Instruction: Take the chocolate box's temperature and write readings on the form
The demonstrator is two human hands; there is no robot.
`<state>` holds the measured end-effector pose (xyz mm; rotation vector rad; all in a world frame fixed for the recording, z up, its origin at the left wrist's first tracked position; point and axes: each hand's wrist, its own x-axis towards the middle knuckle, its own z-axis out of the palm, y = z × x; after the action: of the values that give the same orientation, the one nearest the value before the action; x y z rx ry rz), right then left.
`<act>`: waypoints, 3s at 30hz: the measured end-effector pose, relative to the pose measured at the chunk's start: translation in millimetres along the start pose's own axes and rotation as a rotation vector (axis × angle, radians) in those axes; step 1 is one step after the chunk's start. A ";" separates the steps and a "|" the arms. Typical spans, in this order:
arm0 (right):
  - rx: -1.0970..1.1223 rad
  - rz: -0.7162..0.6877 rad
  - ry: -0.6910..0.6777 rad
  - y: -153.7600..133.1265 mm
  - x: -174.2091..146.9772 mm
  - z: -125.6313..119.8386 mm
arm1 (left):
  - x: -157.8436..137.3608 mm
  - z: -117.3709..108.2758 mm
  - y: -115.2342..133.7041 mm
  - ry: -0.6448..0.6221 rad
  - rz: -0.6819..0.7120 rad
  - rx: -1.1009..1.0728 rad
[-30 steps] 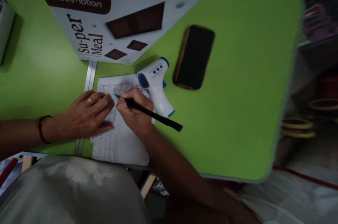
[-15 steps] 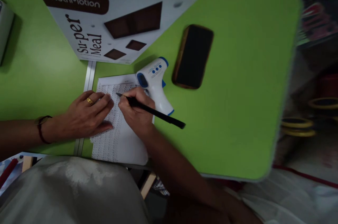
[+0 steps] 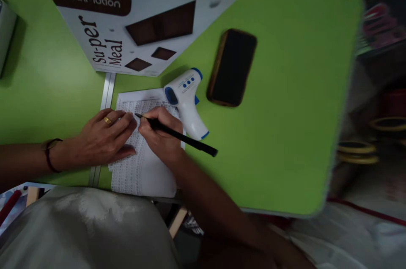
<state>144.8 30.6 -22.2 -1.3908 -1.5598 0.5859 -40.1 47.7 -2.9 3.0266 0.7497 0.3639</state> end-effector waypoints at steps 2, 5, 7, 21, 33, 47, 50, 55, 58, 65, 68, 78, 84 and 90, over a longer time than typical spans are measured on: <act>-0.002 -0.006 0.000 0.1 0.0 0.4 | -0.2 0.2 0.2 0.000 0.000 0.004; -0.002 -0.021 0.000 0.1 0.2 0.8 | -0.2 0.1 0.6 -0.024 -0.002 0.008; -0.009 -0.029 -0.006 -0.5 0.5 0.6 | 0.1 0.1 0.8 -0.042 -0.002 0.005; -0.010 -0.014 0.010 0.3 0.3 0.9 | -0.5 -0.1 0.6 -0.072 0.000 0.000; -0.008 -0.023 0.007 0.5 0.5 -0.6 | -0.4 0.2 -0.1 -0.048 -0.007 -0.011; -0.037 0.013 -0.019 -2.5 0.3 -3.1 | -0.2 -0.5 -0.5 -0.061 -0.008 -0.001; -0.029 0.020 -0.015 -1.5 0.1 -2.5 | 0.5 0.1 -0.3 -0.052 -0.007 -0.007; -0.029 0.050 0.051 -0.2 0.1 -0.1 | 0.5 0.3 0.1 -0.041 -0.004 -0.001; -0.053 0.052 0.061 0.7 -0.2 1.3 | 0.1 0.0 0.1 -0.037 -0.003 -0.005; -0.007 0.001 0.086 2.9 -0.4 1.6 | -0.5 0.0 -0.1 -0.053 -0.008 -0.004; -0.034 0.001 0.056 1.7 -0.2 -0.3 | -0.4 -1.1 0.0 -0.038 0.000 0.000; -0.013 0.022 -0.004 -1.2 -3.2 -0.6 | -0.6 -5.5 2.5 -0.079 0.019 -0.012; -0.002 0.004 -0.001 -2.3 -2.7 0.9 | -0.6 -5.1 2.2 -0.063 0.017 0.010; -0.044 0.038 -0.027 -4.5 -2.1 -1.5 | -0.1 -6.3 2.4 -0.071 0.011 0.005</act>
<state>143.7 27.2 -18.4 -1.4537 -1.5790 0.5985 -40.5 45.2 3.3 3.0312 0.7310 0.2533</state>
